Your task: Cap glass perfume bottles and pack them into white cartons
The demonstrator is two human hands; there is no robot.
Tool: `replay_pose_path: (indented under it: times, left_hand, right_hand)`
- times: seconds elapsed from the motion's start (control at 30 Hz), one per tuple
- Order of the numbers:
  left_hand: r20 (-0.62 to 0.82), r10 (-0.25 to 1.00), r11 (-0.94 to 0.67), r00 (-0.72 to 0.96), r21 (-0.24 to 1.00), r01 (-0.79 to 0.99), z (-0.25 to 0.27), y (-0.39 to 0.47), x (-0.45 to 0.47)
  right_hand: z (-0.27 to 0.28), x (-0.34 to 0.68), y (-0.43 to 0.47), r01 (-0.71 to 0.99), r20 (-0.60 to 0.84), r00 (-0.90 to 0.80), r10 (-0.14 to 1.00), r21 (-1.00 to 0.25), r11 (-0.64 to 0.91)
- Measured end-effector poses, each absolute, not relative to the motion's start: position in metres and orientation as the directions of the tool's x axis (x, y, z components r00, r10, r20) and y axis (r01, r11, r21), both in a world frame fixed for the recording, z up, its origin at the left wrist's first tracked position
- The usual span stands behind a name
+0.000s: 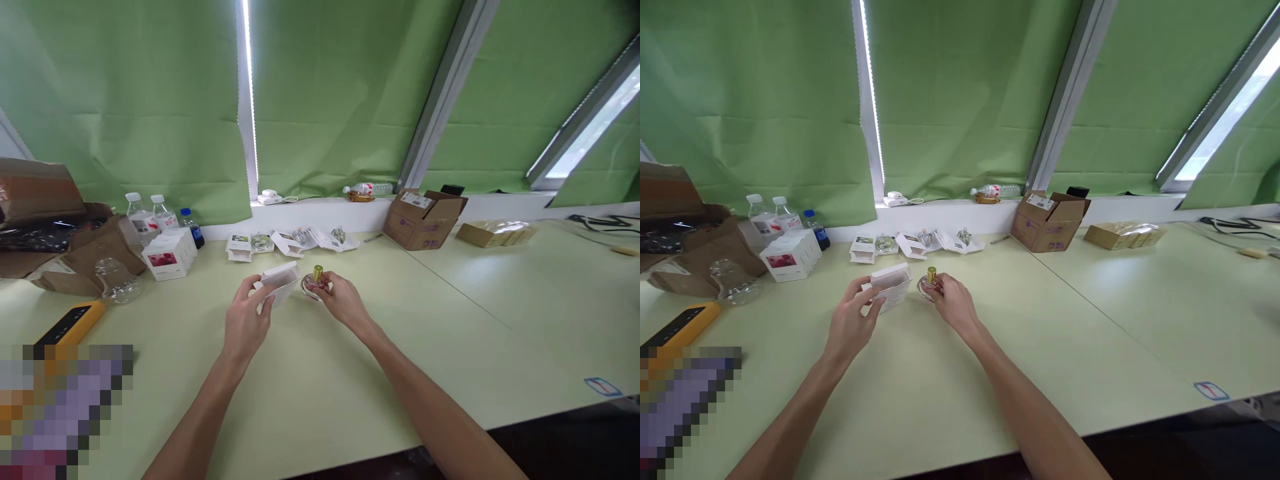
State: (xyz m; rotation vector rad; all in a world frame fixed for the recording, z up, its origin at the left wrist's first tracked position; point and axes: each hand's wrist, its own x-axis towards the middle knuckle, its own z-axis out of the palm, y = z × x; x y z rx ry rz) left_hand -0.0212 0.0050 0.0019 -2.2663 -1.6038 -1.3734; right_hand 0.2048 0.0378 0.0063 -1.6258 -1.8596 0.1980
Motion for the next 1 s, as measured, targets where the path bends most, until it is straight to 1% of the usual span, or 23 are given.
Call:
replay_pose_path:
  times: [0.13,0.23,0.37,0.47,0.57,0.73,1.0]
  left_hand:
    - [0.713,0.699,-0.379,0.055,0.304,0.874,0.002,0.005,-0.023]
    - [0.725,0.683,-0.351,0.084,0.226,0.909,0.002,0.005,-0.025]
    - [0.710,0.689,-0.351,0.146,0.151,0.924,0.003,0.004,-0.026]
    - [0.700,0.687,-0.376,0.194,0.114,0.920,0.004,0.003,-0.026]
    - [0.695,0.688,-0.384,0.208,0.106,0.917,0.004,0.003,-0.026]
    - [0.658,0.722,-0.381,0.215,0.118,0.917,0.006,0.002,-0.024]
    - [0.660,0.729,-0.413,0.182,0.211,0.886,0.008,0.002,-0.024]
  right_hand:
    - [0.018,0.200,0.027,0.785,0.456,-0.029,0.890,-0.540,0.303]
    - [0.022,0.197,0.021,0.763,0.551,-0.058,0.832,-0.513,0.393]
    - [0.024,0.193,0.016,0.705,0.664,-0.129,0.736,-0.461,0.539]
    - [0.025,0.190,0.011,0.659,0.684,-0.203,0.701,-0.434,0.614]
    - [0.025,0.188,0.009,0.644,0.681,-0.251,0.688,-0.413,0.644]
    - [0.023,0.189,0.011,0.623,0.731,-0.227,0.644,-0.399,0.673]
    - [0.023,0.188,0.010,0.624,0.728,-0.293,0.620,-0.345,0.701]
